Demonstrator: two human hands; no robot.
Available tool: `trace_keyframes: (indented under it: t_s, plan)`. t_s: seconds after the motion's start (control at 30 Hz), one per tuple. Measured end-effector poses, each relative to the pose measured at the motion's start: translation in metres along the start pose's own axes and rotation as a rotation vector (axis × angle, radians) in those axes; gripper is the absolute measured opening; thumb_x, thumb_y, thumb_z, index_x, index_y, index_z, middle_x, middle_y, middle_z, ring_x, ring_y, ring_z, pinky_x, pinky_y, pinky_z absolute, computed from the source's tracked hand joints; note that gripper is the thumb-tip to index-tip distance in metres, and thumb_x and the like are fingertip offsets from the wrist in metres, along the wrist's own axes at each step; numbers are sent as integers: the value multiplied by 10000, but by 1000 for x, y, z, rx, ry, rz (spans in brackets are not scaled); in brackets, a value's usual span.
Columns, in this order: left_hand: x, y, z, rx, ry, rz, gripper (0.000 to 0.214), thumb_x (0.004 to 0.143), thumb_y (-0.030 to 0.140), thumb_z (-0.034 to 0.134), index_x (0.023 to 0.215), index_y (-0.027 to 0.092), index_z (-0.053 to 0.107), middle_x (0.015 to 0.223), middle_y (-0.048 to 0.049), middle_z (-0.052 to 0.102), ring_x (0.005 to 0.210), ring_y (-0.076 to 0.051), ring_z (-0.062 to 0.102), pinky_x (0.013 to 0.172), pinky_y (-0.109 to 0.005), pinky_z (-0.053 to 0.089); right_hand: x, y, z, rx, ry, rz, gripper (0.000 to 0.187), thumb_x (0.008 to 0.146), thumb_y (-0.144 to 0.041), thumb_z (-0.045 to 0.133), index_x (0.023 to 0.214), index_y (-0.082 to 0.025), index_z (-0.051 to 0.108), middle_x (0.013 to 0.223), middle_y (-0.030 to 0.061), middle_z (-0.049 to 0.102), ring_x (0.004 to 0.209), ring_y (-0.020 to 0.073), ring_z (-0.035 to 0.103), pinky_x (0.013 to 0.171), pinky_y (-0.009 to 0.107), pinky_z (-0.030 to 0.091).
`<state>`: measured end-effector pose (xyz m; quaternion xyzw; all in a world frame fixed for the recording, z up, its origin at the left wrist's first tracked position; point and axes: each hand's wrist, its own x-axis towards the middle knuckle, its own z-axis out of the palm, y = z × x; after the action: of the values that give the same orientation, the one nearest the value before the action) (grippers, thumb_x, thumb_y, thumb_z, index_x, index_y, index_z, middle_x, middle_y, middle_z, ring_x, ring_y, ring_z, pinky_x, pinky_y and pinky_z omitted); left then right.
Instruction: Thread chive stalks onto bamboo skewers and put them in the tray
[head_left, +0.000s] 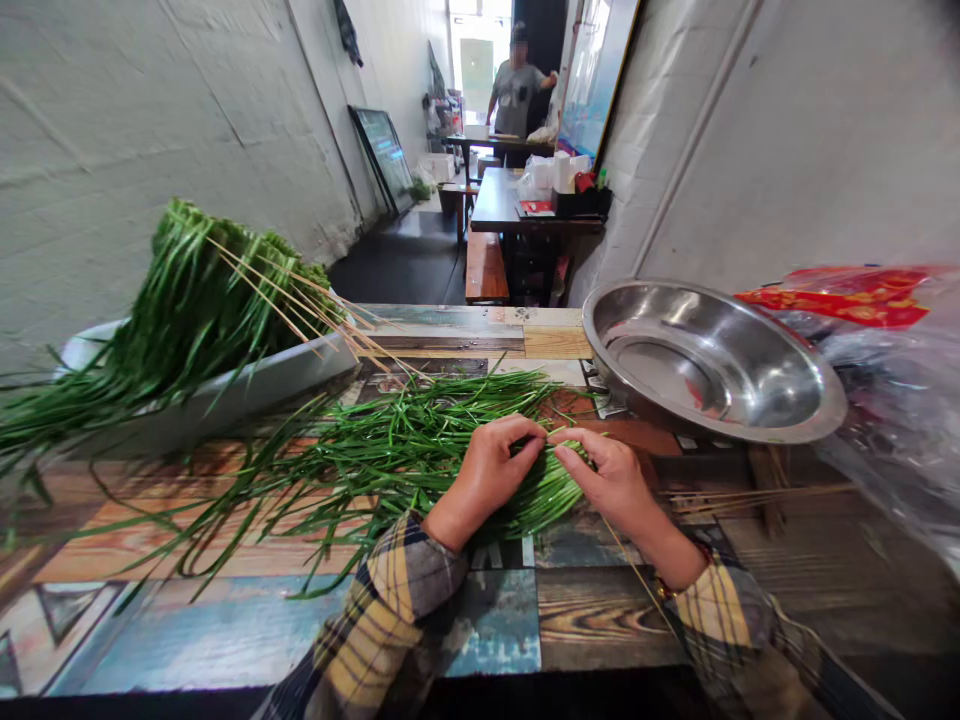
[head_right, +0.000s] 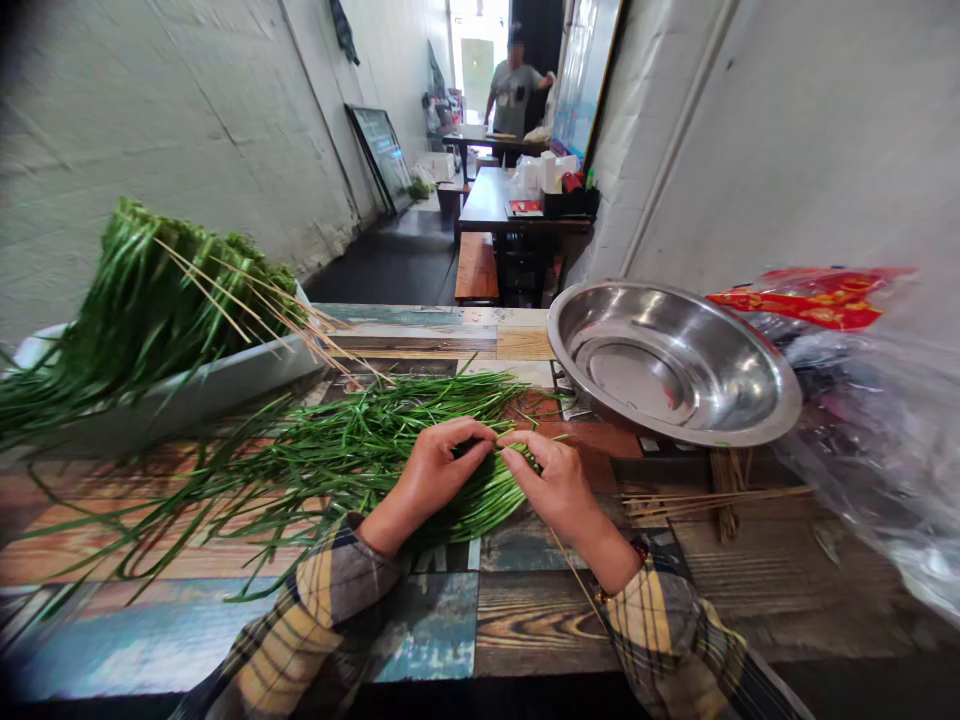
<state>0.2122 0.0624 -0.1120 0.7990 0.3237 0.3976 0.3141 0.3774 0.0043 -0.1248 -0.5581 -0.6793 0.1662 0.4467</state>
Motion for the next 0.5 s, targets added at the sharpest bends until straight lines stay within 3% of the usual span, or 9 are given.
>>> trace_keyframes:
  t_s: [0.2,0.37,0.5]
  plan:
    - [-2,-2,1,112,-9,63,139,823,80,568,794,162,677,740,-25,660,697,-133,599,653,-229,438,-1,1,1,-14,-6,22,182,886,-302,524,914,-211,679,867,41,748,794,196,692,735,292,513]
    - [-3,-3,0,197,-12,109,133,852,105,551,825,166,666,756,-31,648,714,-141,588,670,-246,439,-2,3,1,-44,5,87,262,883,-322,536,1082,-176,623,882,48,715,631,152,610,606,259,461]
    - [-5,-2,0,260,-20,133,123,855,111,551,829,165,658,762,-36,649,722,-149,585,676,-257,438,-3,2,2,-50,4,81,294,891,-332,536,1133,-176,597,773,12,669,535,128,516,537,247,402]
